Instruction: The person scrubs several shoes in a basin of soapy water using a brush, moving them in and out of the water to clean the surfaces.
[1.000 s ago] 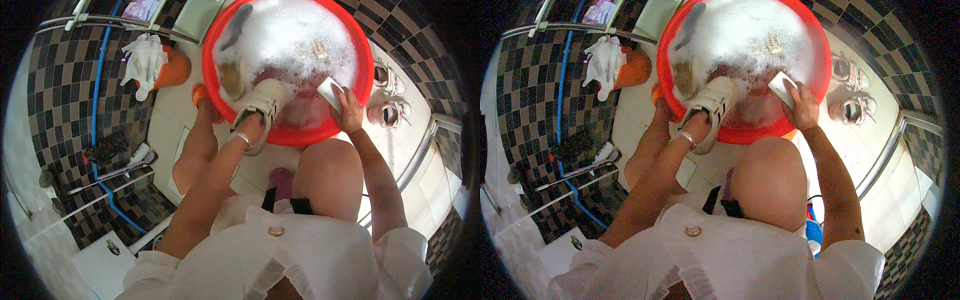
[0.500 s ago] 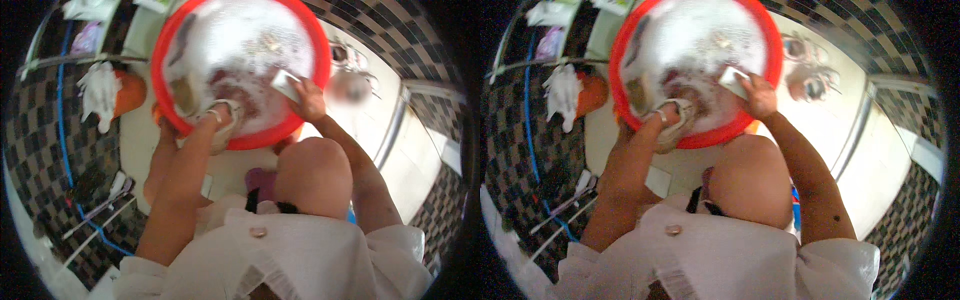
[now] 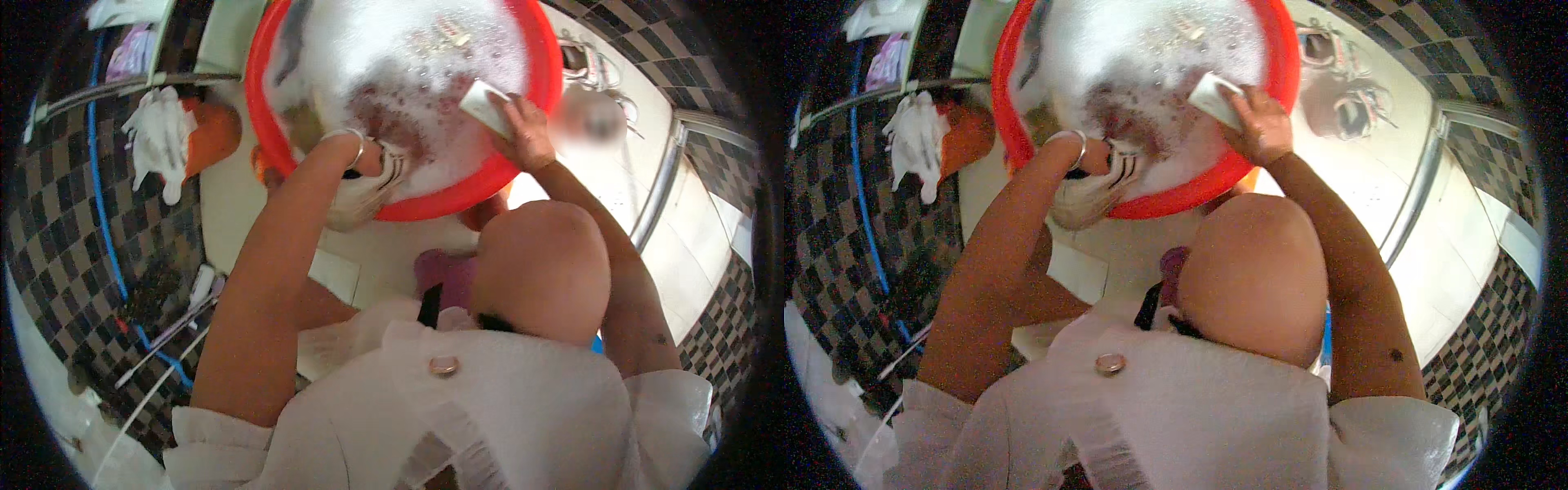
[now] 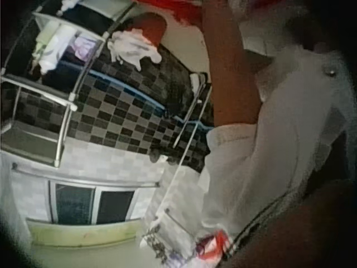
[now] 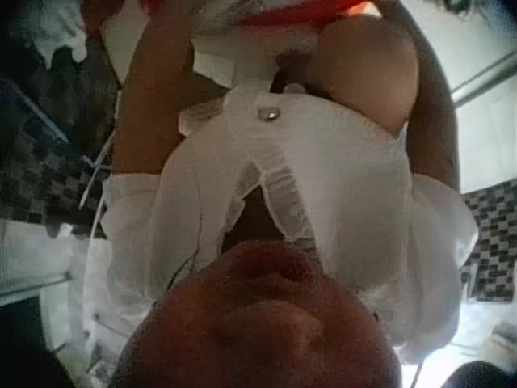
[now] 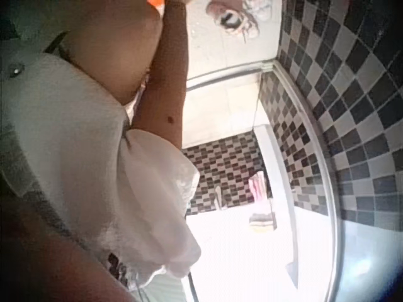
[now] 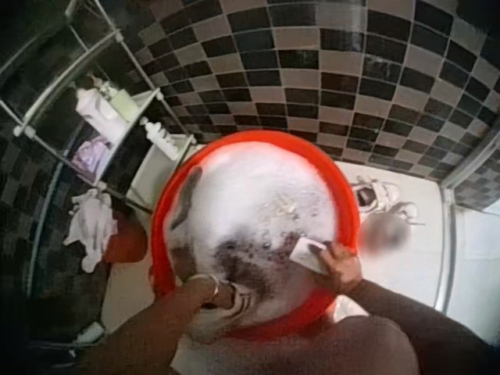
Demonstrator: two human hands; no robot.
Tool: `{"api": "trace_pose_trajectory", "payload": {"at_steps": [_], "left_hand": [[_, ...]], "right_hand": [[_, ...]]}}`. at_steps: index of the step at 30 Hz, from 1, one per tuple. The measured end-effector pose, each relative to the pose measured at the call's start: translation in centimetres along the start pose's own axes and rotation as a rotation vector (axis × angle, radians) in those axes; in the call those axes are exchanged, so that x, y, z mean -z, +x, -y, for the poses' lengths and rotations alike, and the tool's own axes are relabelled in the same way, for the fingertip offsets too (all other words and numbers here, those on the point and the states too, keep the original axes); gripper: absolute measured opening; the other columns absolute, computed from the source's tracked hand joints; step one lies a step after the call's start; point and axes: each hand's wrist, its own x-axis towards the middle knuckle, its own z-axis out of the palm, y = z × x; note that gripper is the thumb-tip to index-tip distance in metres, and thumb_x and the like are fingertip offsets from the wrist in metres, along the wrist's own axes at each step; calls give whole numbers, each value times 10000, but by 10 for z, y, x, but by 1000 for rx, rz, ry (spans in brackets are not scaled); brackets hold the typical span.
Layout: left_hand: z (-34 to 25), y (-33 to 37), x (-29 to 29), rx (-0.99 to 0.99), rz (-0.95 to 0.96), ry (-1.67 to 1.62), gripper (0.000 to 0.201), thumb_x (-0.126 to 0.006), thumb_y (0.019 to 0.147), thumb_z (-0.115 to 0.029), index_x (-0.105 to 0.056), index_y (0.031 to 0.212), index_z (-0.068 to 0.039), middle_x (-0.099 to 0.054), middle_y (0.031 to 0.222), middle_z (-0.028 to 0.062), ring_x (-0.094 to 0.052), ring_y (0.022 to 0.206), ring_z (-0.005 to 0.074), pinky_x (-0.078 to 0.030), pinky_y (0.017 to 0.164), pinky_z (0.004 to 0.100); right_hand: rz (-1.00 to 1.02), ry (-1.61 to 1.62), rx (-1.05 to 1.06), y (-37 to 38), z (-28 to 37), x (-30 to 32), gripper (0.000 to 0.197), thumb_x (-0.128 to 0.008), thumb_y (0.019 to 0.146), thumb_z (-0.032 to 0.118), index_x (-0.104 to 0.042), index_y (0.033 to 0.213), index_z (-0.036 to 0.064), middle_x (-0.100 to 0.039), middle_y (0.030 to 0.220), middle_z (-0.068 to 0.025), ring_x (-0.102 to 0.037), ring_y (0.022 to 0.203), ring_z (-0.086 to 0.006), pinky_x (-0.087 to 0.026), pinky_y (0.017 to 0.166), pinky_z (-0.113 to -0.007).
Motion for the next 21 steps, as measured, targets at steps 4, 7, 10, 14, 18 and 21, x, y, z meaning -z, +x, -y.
{"api": "trace_pose_trajectory", "payload": {"at_steps": [4,7,10,14,18,21], "left_hand": [[-8,-29,-8,-7,-245,-177,199,-544,678,-120,-593,791,37,-619,811,179,-596,729,258,-462,644,373],[10,-35,-50,-42,-509,-415,300,-542,685,-109,-570,954,21,-600,940,183,-582,849,266,-449,745,340],[-6,-52,-60,-116,-747,-876,328,-532,720,-89,-546,1031,12,-595,996,153,-570,908,252,-442,792,325],[-25,-55,-85,-239,-933,-1897,348,-499,778,-39,-487,1125,-25,-573,1036,70,-556,915,210,-437,795,290],[-32,-51,-110,-348,-781,-2147,407,-499,769,-33,-448,1173,-43,-552,1080,66,-538,964,214,-445,813,322],[-39,-56,-118,-273,-618,-2055,439,-496,742,-29,-447,1178,-42,-548,1090,73,-511,1023,215,-428,848,312]], "right_hand": [[-15,7,-7,6,2,2,574,-669,651,232,-454,1178,157,-506,1035,-129,-527,871,-309,-442,733,-394],[-5,7,5,6,13,4,579,-672,648,223,-454,1180,156,-507,1036,-128,-529,873,-309,-442,742,-394],[-2,-7,-21,-1,1,8,587,-673,644,217,-454,1186,161,-510,1039,-125,-531,882,-307,-446,755,-383],[15,7,-32,3,5,5,578,-667,649,213,-455,1184,162,-518,1005,-123,-534,860,-308,-449,739,-384],[3,-36,-33,3,6,4,533,-646,675,226,-462,1171,157,-517,974,-118,-543,817,-302,-456,695,-391],[-9,-30,-21,4,10,6,534,-645,681,238,-458,1174,156,-516,972,-110,-542,825,-301,-454,702,-391]]}}
